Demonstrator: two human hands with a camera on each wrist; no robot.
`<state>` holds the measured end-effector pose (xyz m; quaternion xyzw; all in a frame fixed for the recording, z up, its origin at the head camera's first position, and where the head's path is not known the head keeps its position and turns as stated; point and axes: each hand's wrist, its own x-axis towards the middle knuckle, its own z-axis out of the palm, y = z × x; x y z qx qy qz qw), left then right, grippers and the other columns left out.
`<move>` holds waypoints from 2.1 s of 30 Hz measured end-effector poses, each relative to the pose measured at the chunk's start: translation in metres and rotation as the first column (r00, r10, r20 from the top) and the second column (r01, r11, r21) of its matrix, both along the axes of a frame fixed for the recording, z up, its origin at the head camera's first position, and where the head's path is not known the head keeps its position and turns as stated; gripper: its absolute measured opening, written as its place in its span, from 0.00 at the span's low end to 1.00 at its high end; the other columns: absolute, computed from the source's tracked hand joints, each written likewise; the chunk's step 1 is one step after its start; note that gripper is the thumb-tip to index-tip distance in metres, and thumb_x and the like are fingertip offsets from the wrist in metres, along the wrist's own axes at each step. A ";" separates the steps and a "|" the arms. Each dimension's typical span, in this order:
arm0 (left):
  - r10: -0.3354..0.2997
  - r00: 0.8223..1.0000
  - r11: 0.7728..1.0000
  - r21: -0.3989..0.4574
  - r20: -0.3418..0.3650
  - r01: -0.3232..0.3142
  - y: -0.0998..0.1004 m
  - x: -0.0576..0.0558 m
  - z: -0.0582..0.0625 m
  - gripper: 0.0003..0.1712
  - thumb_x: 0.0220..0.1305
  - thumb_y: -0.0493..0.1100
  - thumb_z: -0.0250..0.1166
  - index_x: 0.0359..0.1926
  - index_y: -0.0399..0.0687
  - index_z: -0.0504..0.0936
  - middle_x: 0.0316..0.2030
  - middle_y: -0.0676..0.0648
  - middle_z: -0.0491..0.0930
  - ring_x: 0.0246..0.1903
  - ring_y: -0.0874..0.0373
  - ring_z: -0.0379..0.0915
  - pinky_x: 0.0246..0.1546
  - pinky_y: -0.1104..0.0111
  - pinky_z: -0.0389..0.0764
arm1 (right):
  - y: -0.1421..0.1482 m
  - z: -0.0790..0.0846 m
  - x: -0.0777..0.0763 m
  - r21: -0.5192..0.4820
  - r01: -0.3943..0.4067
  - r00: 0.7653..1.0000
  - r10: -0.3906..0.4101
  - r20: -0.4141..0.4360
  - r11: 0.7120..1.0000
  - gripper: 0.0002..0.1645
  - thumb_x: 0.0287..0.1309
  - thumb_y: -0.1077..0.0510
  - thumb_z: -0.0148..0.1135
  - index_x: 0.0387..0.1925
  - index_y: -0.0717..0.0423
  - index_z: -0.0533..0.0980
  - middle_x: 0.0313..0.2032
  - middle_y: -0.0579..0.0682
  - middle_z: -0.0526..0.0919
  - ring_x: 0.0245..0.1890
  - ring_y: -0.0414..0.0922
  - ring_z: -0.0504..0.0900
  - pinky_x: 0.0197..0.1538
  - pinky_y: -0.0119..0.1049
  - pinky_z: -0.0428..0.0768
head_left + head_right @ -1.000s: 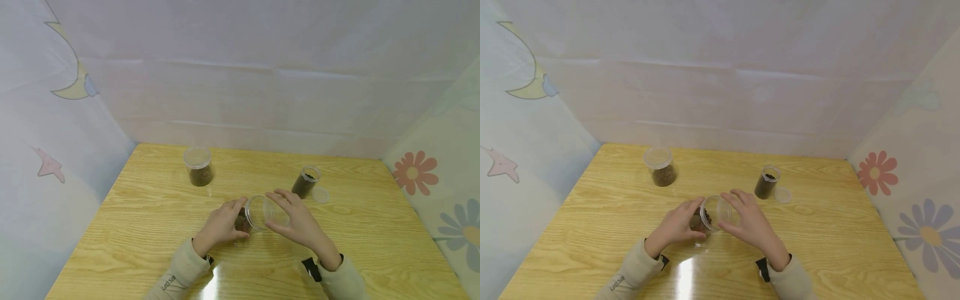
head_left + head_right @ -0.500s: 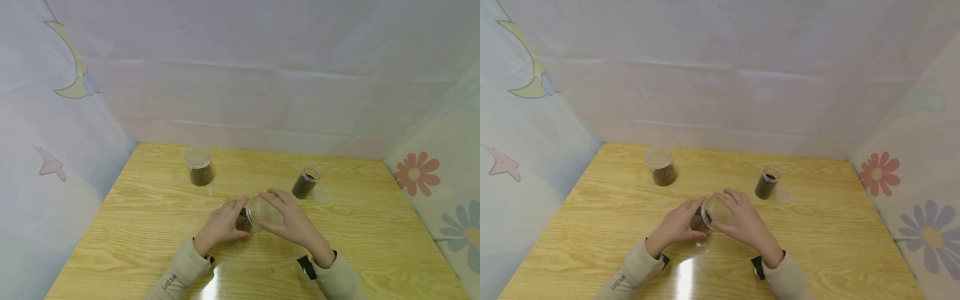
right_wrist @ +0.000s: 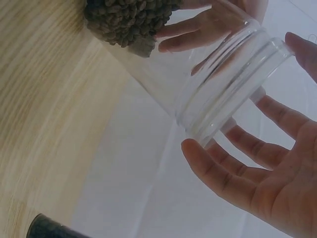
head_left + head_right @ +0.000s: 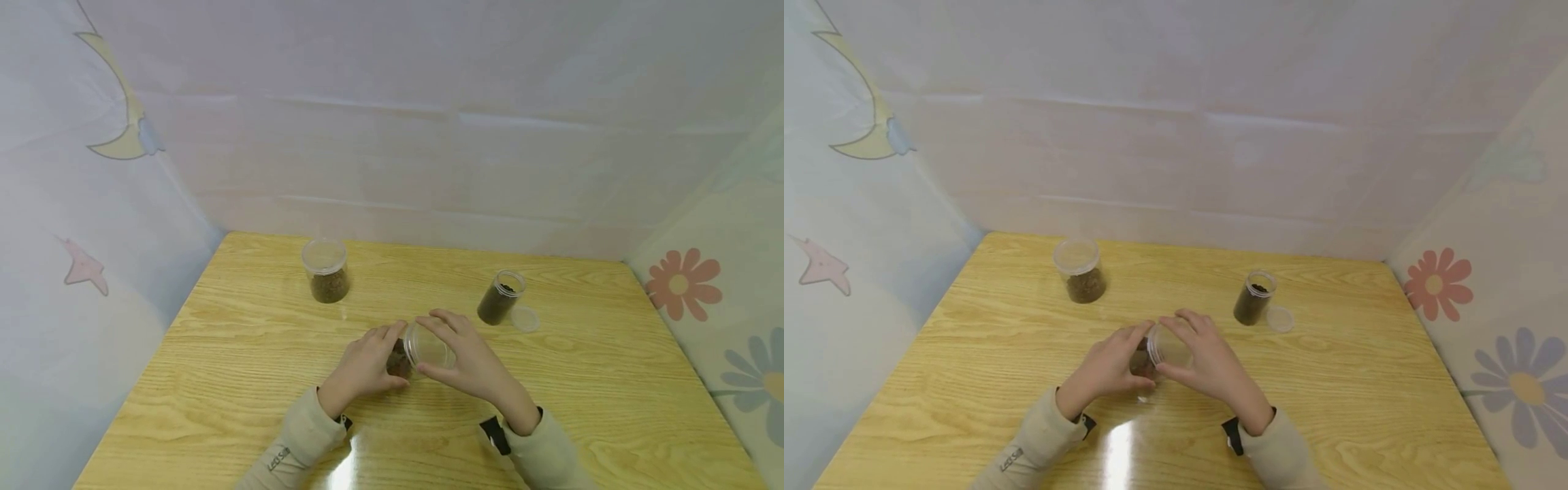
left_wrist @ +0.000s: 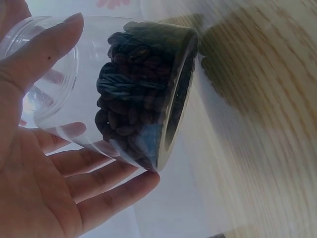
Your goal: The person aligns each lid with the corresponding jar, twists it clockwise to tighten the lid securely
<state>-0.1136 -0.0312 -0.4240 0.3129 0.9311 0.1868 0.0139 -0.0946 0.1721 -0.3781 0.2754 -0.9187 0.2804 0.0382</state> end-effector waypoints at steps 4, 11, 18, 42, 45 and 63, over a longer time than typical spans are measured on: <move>-0.007 1.000 1.000 -0.004 -0.014 0.007 0.001 -0.001 -0.002 0.56 0.38 0.60 0.74 0.64 0.42 0.57 0.55 0.39 0.70 0.51 0.46 0.70 0.39 0.58 0.79 | 0.000 -0.001 0.000 -0.006 0.001 1.000 -0.001 0.005 1.000 0.40 0.47 0.45 0.68 0.61 0.52 0.66 0.59 0.58 0.66 0.58 0.58 0.64 0.51 0.58 0.70; -0.013 0.999 1.000 -0.003 -0.034 0.013 0.002 -0.001 -0.002 0.56 0.37 0.60 0.74 0.64 0.41 0.57 0.54 0.38 0.71 0.51 0.46 0.71 0.40 0.59 0.79 | -0.001 -0.004 0.000 -0.015 0.004 1.000 -0.004 -0.002 1.000 0.39 0.47 0.46 0.68 0.61 0.52 0.66 0.58 0.58 0.66 0.57 0.59 0.65 0.50 0.59 0.70; -0.007 1.000 1.000 -0.015 -0.017 0.007 0.002 0.000 0.000 0.56 0.38 0.59 0.74 0.64 0.42 0.56 0.55 0.39 0.70 0.51 0.46 0.70 0.40 0.58 0.79 | -0.001 -0.006 0.000 0.001 0.023 1.000 -0.023 0.001 1.000 0.39 0.48 0.46 0.67 0.61 0.52 0.66 0.58 0.59 0.67 0.55 0.60 0.66 0.50 0.59 0.71; -0.005 0.998 1.000 -0.020 -0.058 0.004 0.006 0.004 -0.001 0.55 0.37 0.58 0.75 0.64 0.42 0.58 0.53 0.40 0.72 0.49 0.46 0.71 0.38 0.59 0.79 | -0.007 -0.012 0.004 0.014 0.174 0.984 -0.174 -0.032 0.985 0.41 0.45 0.41 0.67 0.58 0.58 0.69 0.50 0.62 0.74 0.45 0.59 0.76 0.43 0.53 0.77; -0.002 0.999 1.000 -0.015 -0.053 0.002 0.007 0.005 -0.001 0.55 0.38 0.59 0.75 0.64 0.42 0.58 0.53 0.40 0.72 0.49 0.46 0.71 0.38 0.59 0.79 | -0.009 -0.012 0.005 0.020 0.209 0.978 -0.209 -0.024 0.978 0.41 0.46 0.39 0.66 0.58 0.57 0.69 0.49 0.61 0.75 0.44 0.59 0.77 0.41 0.52 0.78; 0.001 0.997 1.000 -0.026 -0.078 -0.003 0.007 -0.002 -0.004 0.54 0.38 0.58 0.75 0.63 0.45 0.58 0.51 0.40 0.73 0.47 0.47 0.72 0.37 0.59 0.79 | -0.013 -0.011 0.003 0.041 0.258 0.966 -0.258 -0.008 0.965 0.42 0.47 0.39 0.65 0.58 0.60 0.68 0.48 0.63 0.75 0.43 0.59 0.78 0.40 0.51 0.79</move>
